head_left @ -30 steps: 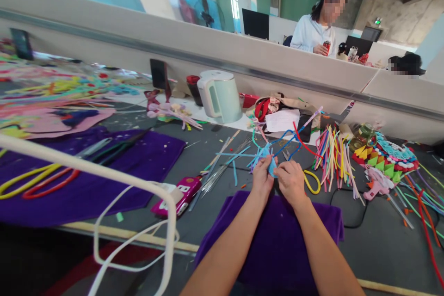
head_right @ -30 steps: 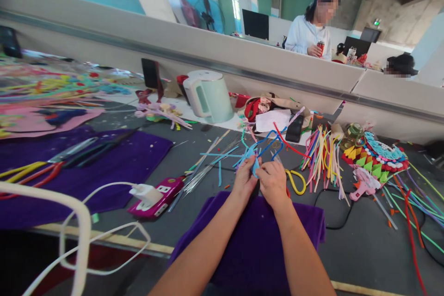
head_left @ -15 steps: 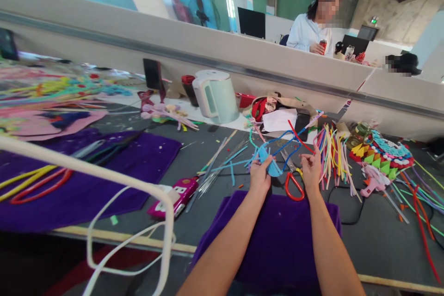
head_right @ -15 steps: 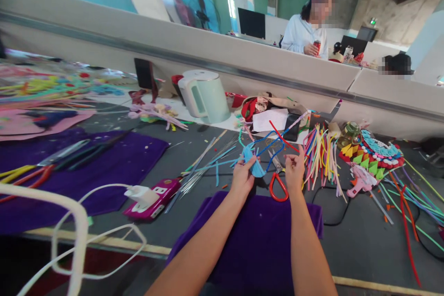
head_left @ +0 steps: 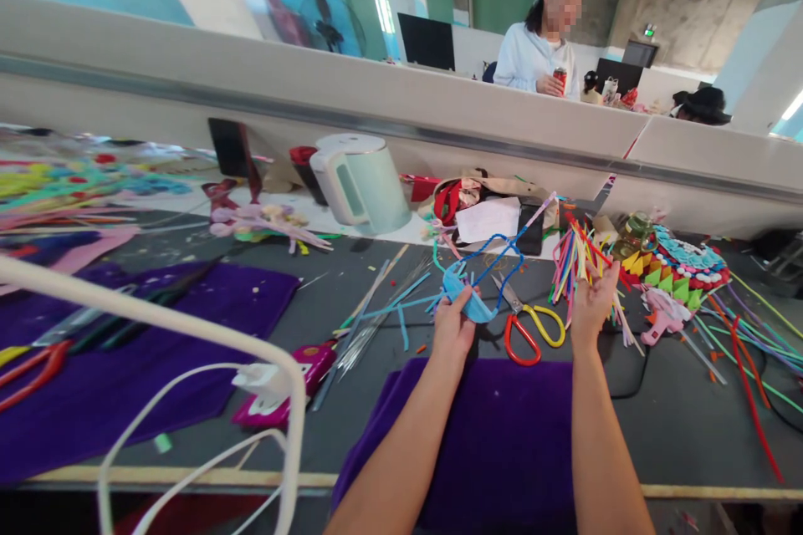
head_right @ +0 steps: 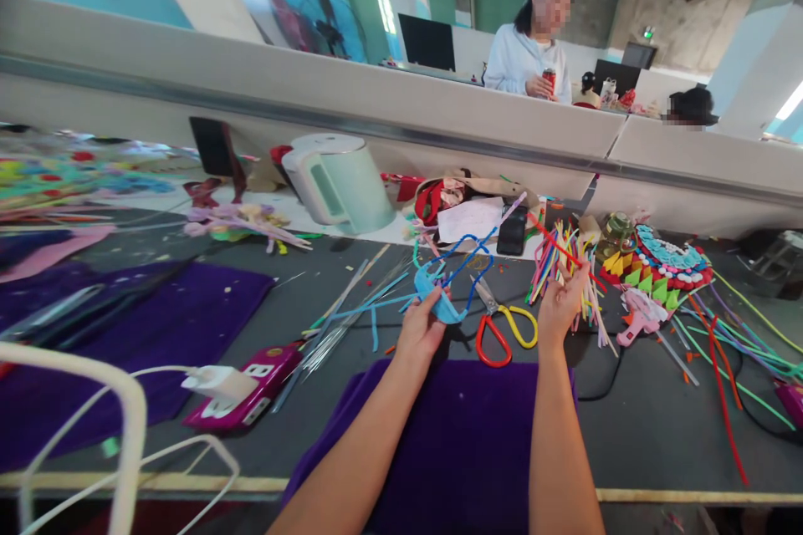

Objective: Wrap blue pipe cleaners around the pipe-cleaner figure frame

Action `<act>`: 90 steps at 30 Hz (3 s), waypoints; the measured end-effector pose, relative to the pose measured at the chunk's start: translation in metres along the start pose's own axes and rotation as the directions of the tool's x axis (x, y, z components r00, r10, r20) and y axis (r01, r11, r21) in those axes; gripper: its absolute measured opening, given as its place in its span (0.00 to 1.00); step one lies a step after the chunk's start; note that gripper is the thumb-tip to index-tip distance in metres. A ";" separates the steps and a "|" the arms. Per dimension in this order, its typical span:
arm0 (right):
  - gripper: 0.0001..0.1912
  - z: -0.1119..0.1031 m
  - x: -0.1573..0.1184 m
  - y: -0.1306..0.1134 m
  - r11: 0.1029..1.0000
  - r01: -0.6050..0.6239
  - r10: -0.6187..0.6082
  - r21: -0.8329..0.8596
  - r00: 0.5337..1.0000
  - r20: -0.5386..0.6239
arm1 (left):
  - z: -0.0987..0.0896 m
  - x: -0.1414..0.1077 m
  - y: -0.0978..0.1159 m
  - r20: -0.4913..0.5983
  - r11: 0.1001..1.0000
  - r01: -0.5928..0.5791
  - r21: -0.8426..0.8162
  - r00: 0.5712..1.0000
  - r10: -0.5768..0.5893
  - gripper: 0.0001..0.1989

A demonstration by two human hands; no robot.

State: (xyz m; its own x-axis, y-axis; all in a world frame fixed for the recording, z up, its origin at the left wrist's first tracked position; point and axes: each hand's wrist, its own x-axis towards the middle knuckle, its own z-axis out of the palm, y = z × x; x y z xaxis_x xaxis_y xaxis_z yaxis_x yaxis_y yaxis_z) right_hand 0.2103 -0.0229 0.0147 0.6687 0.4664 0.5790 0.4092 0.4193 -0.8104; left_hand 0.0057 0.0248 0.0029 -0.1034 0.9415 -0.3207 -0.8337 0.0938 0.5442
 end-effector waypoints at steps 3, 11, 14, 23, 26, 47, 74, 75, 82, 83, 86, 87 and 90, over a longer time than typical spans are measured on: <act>0.43 -0.007 0.009 0.032 0.984 -0.161 0.157 -0.082 0.986 -0.048 | 0.002 -0.003 -0.001 -0.002 1.000 0.020 0.001 1.000 -0.020 0.08; 0.22 0.002 -0.003 0.026 0.938 -0.341 0.347 -0.062 0.917 0.198 | 0.004 -0.006 -0.007 0.006 1.000 0.031 0.001 1.000 -0.031 0.10; 0.11 0.019 -0.027 -0.004 0.961 -0.227 0.273 -0.156 0.859 0.434 | 0.004 -0.006 -0.006 0.021 0.999 0.035 -0.028 0.999 -0.034 0.09; 0.08 0.052 -0.071 -0.048 0.995 0.005 0.047 -0.100 0.862 0.505 | -0.001 -0.005 -0.016 0.112 0.988 0.145 -0.054 0.984 -0.138 0.11; 0.08 0.055 -0.075 -0.045 0.997 -0.060 0.080 -0.056 0.878 0.472 | 0.000 -0.007 -0.018 0.117 0.984 0.166 -0.060 0.980 -0.158 0.13; 0.14 0.048 -0.054 -0.018 0.904 -0.421 0.367 0.073 0.853 0.370 | 0.001 -0.004 -0.015 -0.016 0.989 0.145 -0.024 0.989 -0.145 0.10; 0.10 0.040 -0.052 -0.029 0.965 0.147 -0.031 -0.216 0.887 0.461 | 0.007 -0.041 -0.036 0.313 0.957 0.103 0.271 0.931 -0.189 0.14; 0.11 0.039 -0.051 -0.025 0.957 0.153 -0.027 -0.245 0.892 0.452 | 0.007 -0.044 -0.037 0.322 0.945 0.084 0.316 0.927 -0.190 0.12; 0.11 0.035 -0.046 -0.008 0.834 0.340 -0.044 -0.434 0.825 0.563 | 0.006 -0.044 -0.019 0.421 0.716 -0.480 0.507 0.863 0.280 0.24; 0.10 0.034 -0.046 -0.006 0.816 0.373 -0.043 -0.441 0.800 0.598 | 0.005 -0.042 -0.014 0.480 0.630 -0.558 0.540 0.819 0.314 0.23; 0.07 0.031 -0.047 -0.003 0.794 0.423 -0.012 -0.436 0.728 0.685 | 0.000 -0.033 -0.004 0.655 0.370 -0.707 0.603 0.703 0.276 0.17; 0.07 0.030 -0.047 -0.002 0.798 0.422 0.006 -0.430 0.708 0.706 | -0.002 -0.030 -0.003 0.702 0.305 -0.732 0.609 0.677 0.223 0.14; 0.05 0.027 -0.046 0.000 0.819 0.378 0.078 -0.431 0.671 0.737 | -0.008 -0.022 -0.001 0.780 0.239 -0.770 0.592 0.621 0.071 0.11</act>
State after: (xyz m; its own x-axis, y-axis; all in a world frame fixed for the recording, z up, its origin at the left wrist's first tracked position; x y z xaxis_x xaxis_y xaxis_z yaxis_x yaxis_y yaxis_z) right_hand 0.1623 -0.0234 -0.0093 0.0229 0.9199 0.3915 0.8556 0.1846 -0.4837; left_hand 0.0045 0.0015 0.0028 0.3001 0.8442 0.4441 0.2012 -0.5111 0.8357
